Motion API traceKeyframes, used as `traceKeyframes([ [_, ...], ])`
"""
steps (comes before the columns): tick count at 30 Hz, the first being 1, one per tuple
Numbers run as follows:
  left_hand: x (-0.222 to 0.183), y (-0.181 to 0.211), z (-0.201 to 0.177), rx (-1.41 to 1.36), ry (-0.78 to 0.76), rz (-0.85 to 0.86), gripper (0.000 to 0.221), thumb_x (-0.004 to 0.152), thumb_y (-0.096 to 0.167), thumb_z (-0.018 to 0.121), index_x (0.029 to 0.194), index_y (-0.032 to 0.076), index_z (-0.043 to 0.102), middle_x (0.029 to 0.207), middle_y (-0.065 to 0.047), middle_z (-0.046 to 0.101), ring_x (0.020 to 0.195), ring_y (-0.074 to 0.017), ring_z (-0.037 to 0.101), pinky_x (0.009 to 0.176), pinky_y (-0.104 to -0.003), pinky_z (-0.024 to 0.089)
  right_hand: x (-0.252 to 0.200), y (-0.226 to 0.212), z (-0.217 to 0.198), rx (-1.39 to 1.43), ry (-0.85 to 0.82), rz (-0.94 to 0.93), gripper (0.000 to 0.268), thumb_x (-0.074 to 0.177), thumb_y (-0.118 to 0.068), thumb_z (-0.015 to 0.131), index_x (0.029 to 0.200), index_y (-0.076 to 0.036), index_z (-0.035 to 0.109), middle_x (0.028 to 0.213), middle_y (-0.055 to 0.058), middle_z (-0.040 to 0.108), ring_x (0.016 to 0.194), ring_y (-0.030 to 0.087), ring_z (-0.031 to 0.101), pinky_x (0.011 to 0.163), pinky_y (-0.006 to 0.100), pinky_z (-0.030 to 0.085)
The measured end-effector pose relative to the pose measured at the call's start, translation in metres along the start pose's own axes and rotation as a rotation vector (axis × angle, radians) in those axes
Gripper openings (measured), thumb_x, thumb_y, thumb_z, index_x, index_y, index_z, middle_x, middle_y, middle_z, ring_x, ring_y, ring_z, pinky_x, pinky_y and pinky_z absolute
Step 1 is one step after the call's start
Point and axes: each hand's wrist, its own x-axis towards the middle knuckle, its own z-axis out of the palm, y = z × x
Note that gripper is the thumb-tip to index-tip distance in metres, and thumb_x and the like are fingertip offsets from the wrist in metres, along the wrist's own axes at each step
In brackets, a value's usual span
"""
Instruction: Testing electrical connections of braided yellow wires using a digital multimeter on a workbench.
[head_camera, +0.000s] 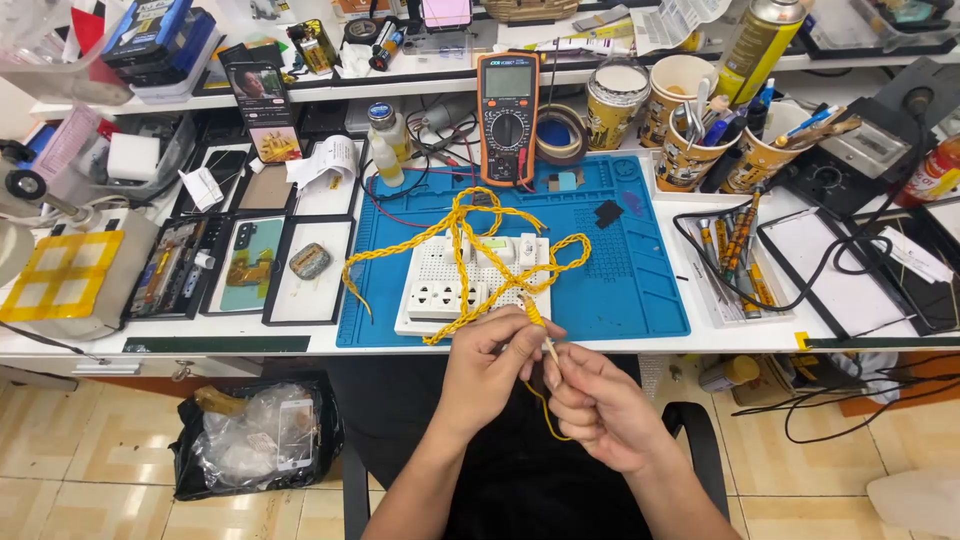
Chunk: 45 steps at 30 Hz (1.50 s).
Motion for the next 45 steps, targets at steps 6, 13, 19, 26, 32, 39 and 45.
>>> traceKeyframes([
  [6,-0.005,0.003,0.009,0.215,0.282,-0.049,0.025,0.109,0.02,0.068,0.109,0.006,0.088,0.086,-0.003,0.072,0.063,-0.012,0.063,0.064,-0.03,0.054,0.008,0.005,0.035,-1.539,0.548,-0.63,0.024,0.11,-0.023,0.065,0.132,-0.014,0.072,0.097,0.0,0.069,0.074,0.016,0.062,0.065,0.034,0.049],
  [13,0.002,0.018,-0.007,0.055,0.172,0.068,0.025,0.112,0.012,0.069,0.092,0.003,0.081,0.072,-0.008,0.069,0.056,-0.0194,0.069,0.068,-0.038,0.058,0.014,0.008,0.052,-1.357,0.562,-0.914,0.016,0.108,-0.006,0.071,0.114,-0.008,0.085,0.076,0.009,0.081,0.057,0.02,0.071,0.054,0.032,0.058],
  [19,0.004,0.023,-0.01,0.07,0.105,0.126,0.027,0.114,0.01,0.062,0.094,0.002,0.078,0.077,-0.008,0.068,0.064,-0.0208,0.069,0.075,-0.038,0.06,0.011,0.006,0.044,-0.94,0.415,-0.645,0.022,0.111,-0.009,0.064,0.111,0.0,0.084,0.058,0.003,0.062,0.053,0.004,0.044,0.044,0.02,0.045],
  [26,0.005,-0.001,-0.009,-0.012,0.129,0.177,0.023,0.113,0.011,0.065,0.097,0.004,0.079,0.09,-0.01,0.078,0.064,-0.0187,0.071,0.074,-0.036,0.06,0.006,0.002,0.035,-0.46,0.187,-0.409,0.03,0.115,-0.006,0.053,0.109,0.015,0.074,0.06,-0.002,0.034,0.049,0.002,0.025,0.039,0.017,0.027],
  [32,-0.002,-0.007,-0.007,-0.192,0.112,0.135,0.043,0.108,0.003,0.071,0.151,-0.003,0.066,0.113,-0.019,0.084,0.079,-0.0139,0.077,0.088,-0.036,0.063,0.005,0.001,0.026,-0.492,0.135,-0.403,0.032,0.115,-0.006,0.052,0.107,0.017,0.072,0.058,-0.001,0.035,0.048,0.002,0.027,0.038,0.017,0.028],
  [39,-0.003,0.003,-0.004,-0.069,0.244,-0.054,0.033,0.104,0.015,0.076,0.136,0.005,0.075,0.106,-0.009,0.085,0.08,-0.0142,0.078,0.083,-0.029,0.072,0.004,0.0,0.053,-1.482,0.572,-0.582,0.038,0.111,-0.025,0.064,0.148,-0.017,0.065,0.072,-0.004,0.062,0.057,0.009,0.054,0.059,0.029,0.046],
  [45,-0.008,0.01,0.0,0.062,0.301,0.032,0.034,0.104,0.011,0.075,0.137,0.004,0.076,0.101,-0.007,0.081,0.073,-0.0143,0.075,0.078,-0.029,0.07,0.01,0.012,0.049,-1.514,0.45,-0.927,0.041,0.113,-0.006,0.063,0.153,-0.013,0.068,0.086,0.001,0.06,0.072,0.012,0.053,0.07,0.027,0.048],
])
